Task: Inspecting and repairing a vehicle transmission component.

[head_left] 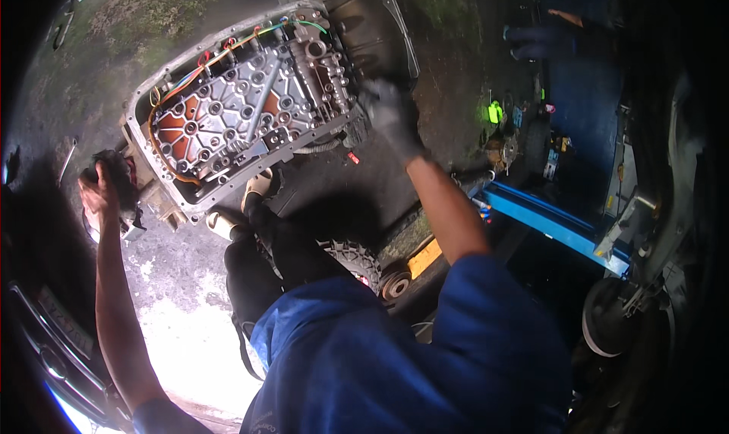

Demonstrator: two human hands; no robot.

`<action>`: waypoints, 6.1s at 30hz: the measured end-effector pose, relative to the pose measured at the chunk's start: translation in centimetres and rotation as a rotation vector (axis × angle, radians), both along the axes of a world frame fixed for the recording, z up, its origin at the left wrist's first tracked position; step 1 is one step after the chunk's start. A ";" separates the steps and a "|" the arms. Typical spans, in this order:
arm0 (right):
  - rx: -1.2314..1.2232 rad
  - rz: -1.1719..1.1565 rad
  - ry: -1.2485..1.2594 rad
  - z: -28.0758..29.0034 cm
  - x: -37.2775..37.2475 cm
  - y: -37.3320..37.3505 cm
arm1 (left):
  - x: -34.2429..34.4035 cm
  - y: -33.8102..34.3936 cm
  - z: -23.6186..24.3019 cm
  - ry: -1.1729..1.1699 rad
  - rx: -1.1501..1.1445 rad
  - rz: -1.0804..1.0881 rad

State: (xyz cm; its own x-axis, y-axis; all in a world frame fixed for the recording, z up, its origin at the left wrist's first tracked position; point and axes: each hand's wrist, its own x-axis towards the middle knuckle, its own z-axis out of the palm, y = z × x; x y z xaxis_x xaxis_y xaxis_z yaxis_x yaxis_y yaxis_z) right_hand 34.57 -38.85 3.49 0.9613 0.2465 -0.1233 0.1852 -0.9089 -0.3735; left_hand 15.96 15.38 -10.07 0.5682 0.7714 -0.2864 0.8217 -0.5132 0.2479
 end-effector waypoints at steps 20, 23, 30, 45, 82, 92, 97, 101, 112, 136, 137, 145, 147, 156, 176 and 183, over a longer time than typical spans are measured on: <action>0.041 0.202 -0.232 -2.2 4.3 1.9 | -0.8 0.3 -0.6 -0.032 0.001 -0.015; -0.016 -0.026 -0.013 -1.6 -0.2 -0.5 | -0.9 0.7 -0.3 -0.037 0.103 -0.037; -0.134 -0.025 -0.129 -0.3 6.1 5.9 | -1.3 0.5 0.1 -0.025 0.024 -0.049; -0.157 0.047 -0.237 -2.2 -0.8 0.3 | -1.2 -0.3 0.1 -0.209 0.221 -0.114; -0.063 0.297 -0.293 -2.1 3.9 1.0 | -0.2 -1.4 2.5 -0.020 0.015 -0.019; -0.183 0.147 -0.152 -2.2 4.4 2.8 | 0.1 -2.4 4.3 0.032 -0.004 0.057; -0.388 0.285 -0.302 -1.9 8.9 3.7 | 1.1 -2.8 3.2 -0.025 -0.024 0.023; -0.541 0.261 -0.273 -1.7 9.7 6.4 | -0.2 -2.0 2.6 -0.048 0.002 0.024; -0.331 0.014 -0.110 -0.4 13.0 10.1 | 0.9 -2.4 4.5 -0.025 -0.076 0.037; -0.255 -0.014 0.004 1.2 15.6 11.7 | 0.4 -3.4 3.1 -0.050 0.005 0.037; -0.194 0.163 -0.098 -1.0 15.2 7.9 | 0.7 -3.7 3.3 -0.046 0.003 0.032; -0.460 0.040 0.068 -0.4 15.7 10.0 | 0.4 -3.2 3.5 -0.015 -0.001 0.046; -0.423 0.057 -0.071 -1.4 16.8 8.4 | 1.5 -3.6 3.5 -0.008 0.002 0.013; 0.643 -0.601 0.463 1.6 14.9 4.4 | 0.4 -3.1 4.0 0.024 0.007 0.003; 0.116 0.186 -0.010 -1.9 14.0 7.8 | -0.2 -2.2 2.3 0.035 0.095 0.069; 0.168 0.106 0.108 -1.9 14.7 10.5 | -1.3 -1.4 2.7 0.018 0.054 0.015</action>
State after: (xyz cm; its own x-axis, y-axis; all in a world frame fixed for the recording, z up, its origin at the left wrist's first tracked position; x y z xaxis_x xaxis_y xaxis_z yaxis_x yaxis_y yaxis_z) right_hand 49.30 -28.35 1.63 0.9125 0.3707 -0.1729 0.2268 -0.8102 -0.5405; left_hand 14.70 14.01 -7.37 0.5513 0.7947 -0.2540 0.8336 -0.5128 0.2052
